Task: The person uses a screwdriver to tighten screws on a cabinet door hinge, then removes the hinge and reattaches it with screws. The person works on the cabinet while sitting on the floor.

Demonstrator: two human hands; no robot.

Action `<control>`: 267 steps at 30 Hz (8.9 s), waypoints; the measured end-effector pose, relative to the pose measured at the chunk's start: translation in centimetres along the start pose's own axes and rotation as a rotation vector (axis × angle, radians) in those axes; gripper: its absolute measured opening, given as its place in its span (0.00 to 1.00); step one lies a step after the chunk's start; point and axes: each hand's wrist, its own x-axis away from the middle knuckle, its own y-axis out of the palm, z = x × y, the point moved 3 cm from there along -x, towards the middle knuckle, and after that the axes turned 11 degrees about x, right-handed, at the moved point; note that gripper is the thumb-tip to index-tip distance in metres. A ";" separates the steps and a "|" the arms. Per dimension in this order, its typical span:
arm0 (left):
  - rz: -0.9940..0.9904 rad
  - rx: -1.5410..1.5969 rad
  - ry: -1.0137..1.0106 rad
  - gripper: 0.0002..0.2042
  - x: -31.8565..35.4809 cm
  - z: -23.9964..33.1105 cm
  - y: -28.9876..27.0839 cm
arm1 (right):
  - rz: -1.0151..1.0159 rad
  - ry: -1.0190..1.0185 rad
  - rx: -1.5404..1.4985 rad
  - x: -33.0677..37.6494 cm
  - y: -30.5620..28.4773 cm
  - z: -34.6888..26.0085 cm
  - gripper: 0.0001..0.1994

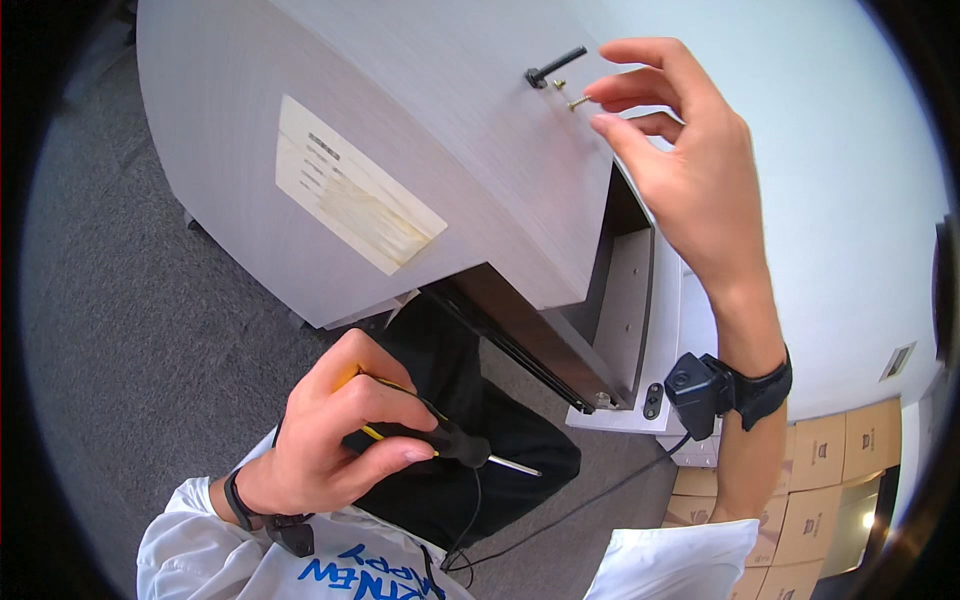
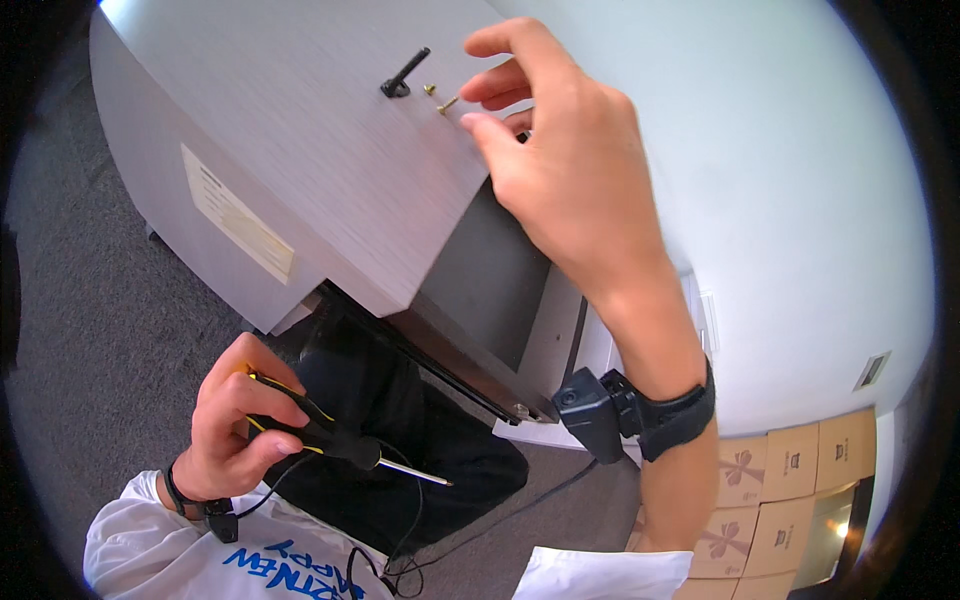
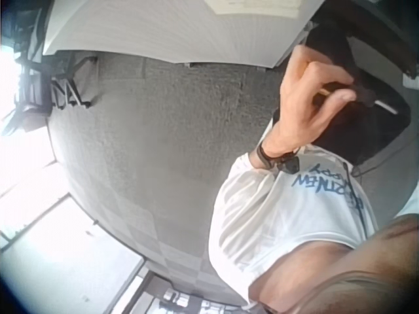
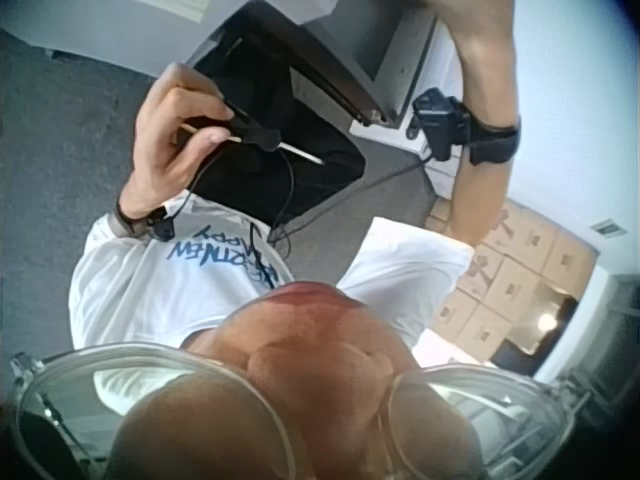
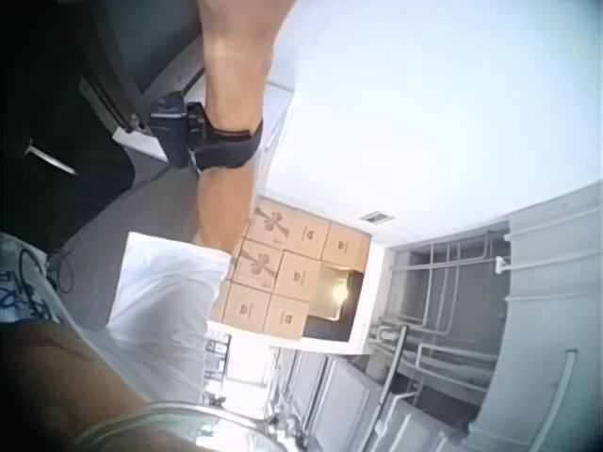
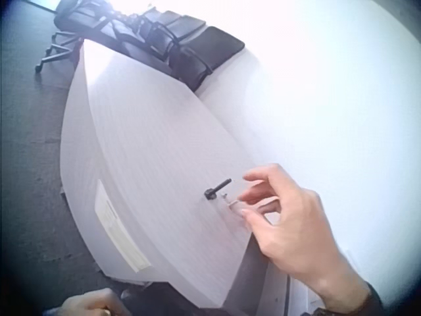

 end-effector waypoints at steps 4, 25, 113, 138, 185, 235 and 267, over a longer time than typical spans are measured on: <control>-0.008 0.092 -0.061 0.12 0.0 -0.6 0.8 | -0.012 0.026 0.131 2.9 -3.7 -0.5 0.13; 0.043 -0.141 0.016 0.14 -1.9 -0.8 3.6 | 0.317 0.529 -0.207 31.8 -2.1 3.3 0.33; -0.218 -0.778 0.123 0.25 -5.3 -1.5 2.9 | 0.301 0.414 0.024 32.5 -0.5 3.1 0.31; -0.452 -0.995 0.138 0.27 -11.8 -1.9 2.9 | 0.391 0.302 0.095 32.4 -0.3 2.1 0.28; -0.651 -0.828 0.182 0.18 -12.6 -0.9 6.2 | 0.336 0.350 0.073 32.3 -1.2 2.0 0.28; -0.549 -0.591 0.212 0.28 -11.9 -1.7 2.4 | 0.356 0.326 0.147 32.2 -0.9 2.3 0.33; -0.441 -1.073 0.299 0.24 -12.0 0.2 10.4 | 0.277 0.290 0.197 32.6 -1.2 2.5 0.25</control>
